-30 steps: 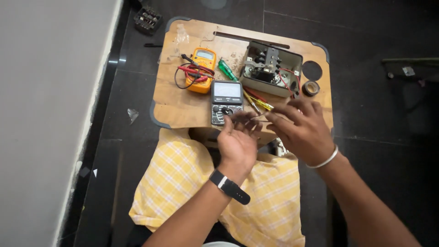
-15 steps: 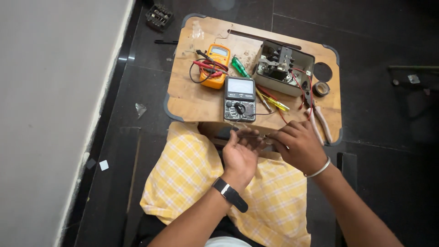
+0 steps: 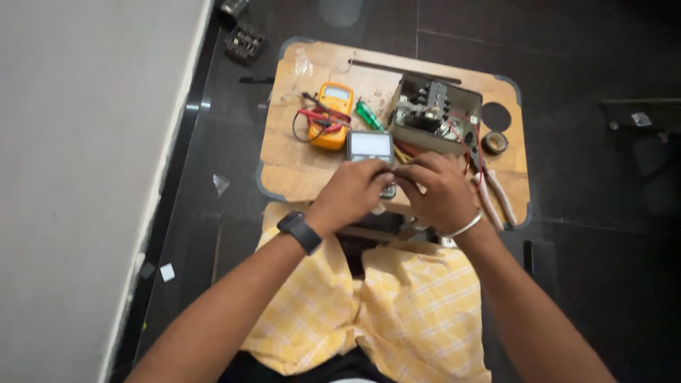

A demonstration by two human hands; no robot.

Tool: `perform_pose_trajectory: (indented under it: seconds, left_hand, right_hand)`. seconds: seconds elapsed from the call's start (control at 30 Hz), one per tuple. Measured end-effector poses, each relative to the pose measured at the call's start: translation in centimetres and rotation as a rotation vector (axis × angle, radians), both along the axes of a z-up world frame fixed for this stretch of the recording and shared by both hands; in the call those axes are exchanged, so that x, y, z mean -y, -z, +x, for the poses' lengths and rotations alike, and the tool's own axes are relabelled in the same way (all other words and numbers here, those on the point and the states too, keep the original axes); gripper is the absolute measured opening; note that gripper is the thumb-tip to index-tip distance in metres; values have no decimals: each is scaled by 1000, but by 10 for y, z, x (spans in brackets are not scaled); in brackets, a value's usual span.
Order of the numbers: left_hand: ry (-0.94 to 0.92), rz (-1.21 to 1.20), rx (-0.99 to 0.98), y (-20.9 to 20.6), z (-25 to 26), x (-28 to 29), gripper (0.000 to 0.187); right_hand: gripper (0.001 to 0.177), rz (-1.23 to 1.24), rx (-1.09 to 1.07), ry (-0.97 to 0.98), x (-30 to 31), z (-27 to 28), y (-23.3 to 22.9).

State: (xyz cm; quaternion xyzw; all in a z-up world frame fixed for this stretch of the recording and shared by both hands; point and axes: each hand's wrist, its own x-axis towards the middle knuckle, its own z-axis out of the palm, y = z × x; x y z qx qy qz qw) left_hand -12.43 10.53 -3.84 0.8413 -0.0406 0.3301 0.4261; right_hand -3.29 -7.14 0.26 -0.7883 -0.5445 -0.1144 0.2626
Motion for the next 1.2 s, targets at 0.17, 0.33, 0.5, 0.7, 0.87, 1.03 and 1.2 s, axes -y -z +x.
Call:
perform_pose_trajectory:
  seconds: [0.17, 0.33, 0.5, 0.7, 0.87, 1.03, 1.2]
  left_hand:
    - [226, -371, -383, 18, 26, -21, 23]
    - [268, -637, -597, 8, 26, -25, 22]
    - [295, -890, -623, 3, 28, -29, 23]
    - [256, -775, -473, 16, 31, -20, 15]
    - [188, -636, -451, 26, 32, -13, 13]
    - [325, -773, -578, 16, 32, -15, 17]
    - [582, -1095, -714, 34, 31, -19, 31]
  right_hand:
    - [14, 121, -46, 81, -13, 14, 9]
    - [16, 190, -371, 51, -15, 21, 17]
    - [11, 205, -460, 31, -13, 30, 12]
    - [11, 218, -911, 100, -4, 40, 36]
    - [12, 183, -912, 110, -5, 39, 33]
    - [12, 112, -867, 134, -4, 37, 27]
    - [11, 157, -656, -12, -2, 37, 25]
